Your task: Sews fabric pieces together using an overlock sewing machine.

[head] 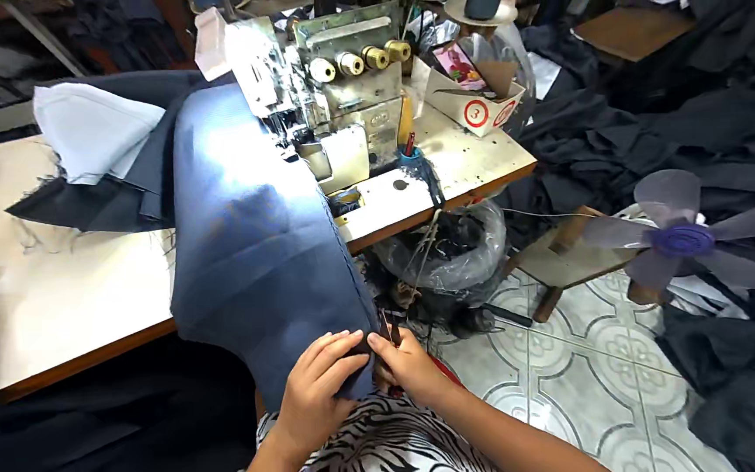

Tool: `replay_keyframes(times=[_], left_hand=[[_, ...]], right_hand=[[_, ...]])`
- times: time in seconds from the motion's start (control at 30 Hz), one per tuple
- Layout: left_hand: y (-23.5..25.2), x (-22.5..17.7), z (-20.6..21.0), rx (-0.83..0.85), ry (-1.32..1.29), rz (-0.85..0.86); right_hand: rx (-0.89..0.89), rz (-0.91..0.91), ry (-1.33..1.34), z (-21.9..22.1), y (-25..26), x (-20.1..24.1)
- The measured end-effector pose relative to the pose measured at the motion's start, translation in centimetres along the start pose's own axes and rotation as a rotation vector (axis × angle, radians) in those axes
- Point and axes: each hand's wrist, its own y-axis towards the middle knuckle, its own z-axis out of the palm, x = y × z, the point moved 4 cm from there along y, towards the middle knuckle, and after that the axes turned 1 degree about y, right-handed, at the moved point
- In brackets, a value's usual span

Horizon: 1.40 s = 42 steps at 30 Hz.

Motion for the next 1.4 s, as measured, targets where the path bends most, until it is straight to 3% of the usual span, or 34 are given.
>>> replay_keyframes(times=[0.2, 0.37, 0.73, 1.07, 1.2, 1.4], left_hand=[[-1.1, -1.7, -1.0, -0.073, -0.021, -0.006], [-1.3, -2.7, -1.7, -0.138, -0.026, 0.015], [-1.4, -3.3, -1.4, -0.052, 0.074, 0.089], [-1.7, -2.8, -0.7, -0.018, 0.077, 0.084], [-1.7, -2.9, -0.9, -0.075, -0.029, 0.043], [-2.8, -3.4, -1.2, -0.056, 0.02, 0.157]], right_hand=[[0.038, -0.012, 0.056, 0.7, -1.8, 0.5], [0.119, -0.076, -0.051, 0.8, -2.6, 0.4], [0.092, -0.113, -0.293, 1.0, -3.2, 1.5], [0.067, -0.059, -0.173, 0.7, -3.1, 0.9], [0.087, -0.079, -0.095, 0.5, -3.0, 0.5], [0.095, -0.123, -0.046, 0.5, -3.0, 0.2]])
